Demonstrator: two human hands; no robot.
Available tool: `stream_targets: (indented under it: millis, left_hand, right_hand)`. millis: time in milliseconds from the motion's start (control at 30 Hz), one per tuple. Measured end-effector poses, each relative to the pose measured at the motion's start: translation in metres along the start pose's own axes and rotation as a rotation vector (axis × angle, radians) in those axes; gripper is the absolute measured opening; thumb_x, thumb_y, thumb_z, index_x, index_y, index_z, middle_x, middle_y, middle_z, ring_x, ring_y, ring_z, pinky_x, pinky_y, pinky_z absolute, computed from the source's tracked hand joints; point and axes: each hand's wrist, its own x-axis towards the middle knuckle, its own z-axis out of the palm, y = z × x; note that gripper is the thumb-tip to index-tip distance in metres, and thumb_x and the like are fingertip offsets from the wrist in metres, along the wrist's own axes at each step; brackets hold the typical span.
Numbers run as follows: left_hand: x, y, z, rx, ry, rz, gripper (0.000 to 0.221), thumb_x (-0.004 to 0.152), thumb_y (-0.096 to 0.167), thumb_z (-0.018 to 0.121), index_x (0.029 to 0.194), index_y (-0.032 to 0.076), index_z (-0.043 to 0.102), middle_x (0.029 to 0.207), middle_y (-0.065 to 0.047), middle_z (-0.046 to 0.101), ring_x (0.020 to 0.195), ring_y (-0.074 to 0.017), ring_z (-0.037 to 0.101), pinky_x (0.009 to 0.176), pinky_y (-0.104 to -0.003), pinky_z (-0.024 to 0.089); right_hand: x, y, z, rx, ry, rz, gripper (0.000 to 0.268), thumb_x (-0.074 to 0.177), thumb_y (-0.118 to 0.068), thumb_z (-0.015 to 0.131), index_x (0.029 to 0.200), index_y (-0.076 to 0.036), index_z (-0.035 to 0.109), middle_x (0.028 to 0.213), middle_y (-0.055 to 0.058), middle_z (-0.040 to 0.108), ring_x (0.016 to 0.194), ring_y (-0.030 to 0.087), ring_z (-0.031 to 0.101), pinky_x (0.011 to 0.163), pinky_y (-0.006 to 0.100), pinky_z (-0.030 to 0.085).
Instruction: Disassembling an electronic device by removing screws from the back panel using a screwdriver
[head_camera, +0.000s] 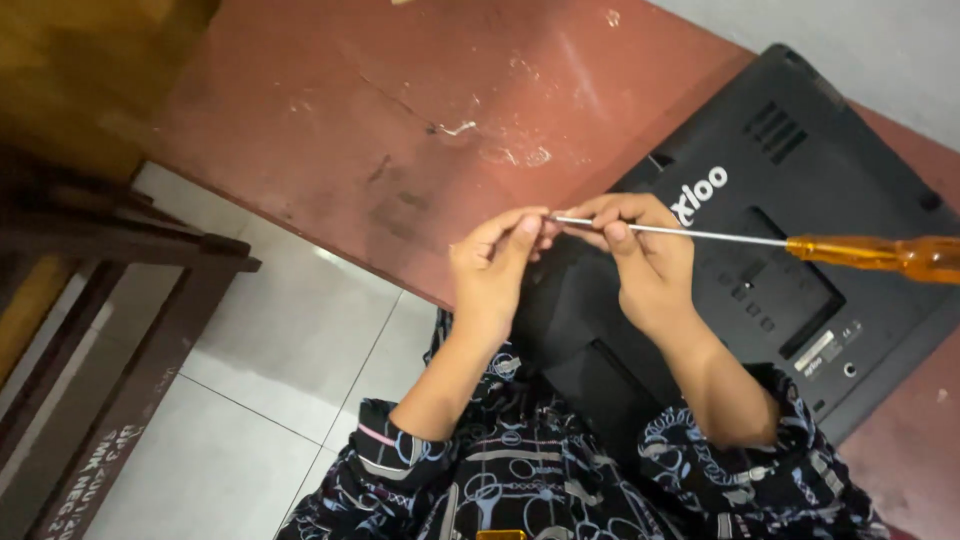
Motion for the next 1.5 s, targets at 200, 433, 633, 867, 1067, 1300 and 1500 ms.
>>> stream_targets:
  millis: [200,433,633,867,1067,1300,1500]
  left_hand:
    - [0.022,0.016,-0.002,0.351,-0.069,0.286,0.026,0.103,0.02,0.063,0.126,0.017,0.074,0.086,-0.006,0.075,0.081,-0.0149,0.072,0.079,-0.032,0.06]
    - [0.132,-0.015,0.033,0.136,-0.261,0.125,0.034,0.103,0.032,0.054,0.121,0.01,0.073,0.096,-0.001,0.071,0.083,-0.0096,0.06,0.076,-0.024,0.048]
    - [0.196,-0.069,0.071,-0.229,-0.517,-0.036,0.032,0.103,0.028,0.062,0.126,0.007,0.071,0.105,-0.005,0.074,0.087,-0.0115,0.069,0.073,-0.023,0.048]
    - [0.21,-0.087,0.066,-0.497,-0.586,-0.318,0.037,0.098,0.027,0.067,0.127,0.005,0.067,0.107,-0.004,0.074,0.087,-0.0113,0.069,0.076,-0.023,0.051]
    - [0.202,-0.074,0.074,-0.502,-0.55,-0.372,0.032,0.1,0.024,0.065,0.121,0.001,0.067,0.106,-0.009,0.072,0.091,-0.0142,0.067,0.08,-0.025,0.052]
    - [0.199,-0.064,0.073,-0.55,-0.529,-0.386,0.027,0.104,0.02,0.062,0.122,0.001,0.066,0.11,-0.01,0.07,0.097,-0.016,0.066,0.087,-0.027,0.053]
    - [0.197,-0.063,0.076,-0.534,-0.536,-0.379,0.027,0.104,0.022,0.062,0.121,0.001,0.067,0.11,-0.01,0.07,0.097,-0.0167,0.065,0.086,-0.027,0.051]
  right_hand:
    - [0.007,-0.008,0.0,-0.022,0.036,-0.028,0.02,0.111,-0.008,0.042,0.105,0.011,0.047,0.111,0.033,0.061,0.11,0.045,0.07,0.1,0.06,0.058]
    - [0.043,0.0,-0.054,-0.41,0.095,-0.102,0.045,0.113,-0.039,0.047,0.113,0.006,0.047,0.103,0.028,0.065,0.099,0.037,0.074,0.088,0.042,0.066]
    - [0.059,0.025,-0.087,-0.661,-0.023,-0.005,0.025,0.116,-0.015,0.041,0.102,0.003,0.05,0.09,0.02,0.069,0.08,0.027,0.075,0.074,0.034,0.065]
    - [0.046,0.022,-0.091,-0.969,-0.036,0.028,0.036,0.116,-0.028,0.038,0.101,-0.005,0.062,0.096,0.005,0.073,0.08,0.016,0.073,0.074,0.027,0.053]
    - [0.051,0.014,-0.085,-1.031,0.015,0.131,0.024,0.111,-0.02,0.049,0.095,-0.007,0.061,0.089,0.001,0.076,0.073,0.012,0.075,0.065,0.022,0.052]
    - [0.039,0.026,-0.097,-1.128,-0.035,0.142,0.028,0.106,-0.02,0.056,0.091,-0.009,0.077,0.099,0.001,0.076,0.071,0.015,0.071,0.061,0.027,0.049]
    - [0.044,0.022,-0.091,-1.1,-0.074,0.129,0.021,0.104,-0.014,0.059,0.085,-0.006,0.064,0.093,0.004,0.076,0.082,0.017,0.075,0.066,0.026,0.049]
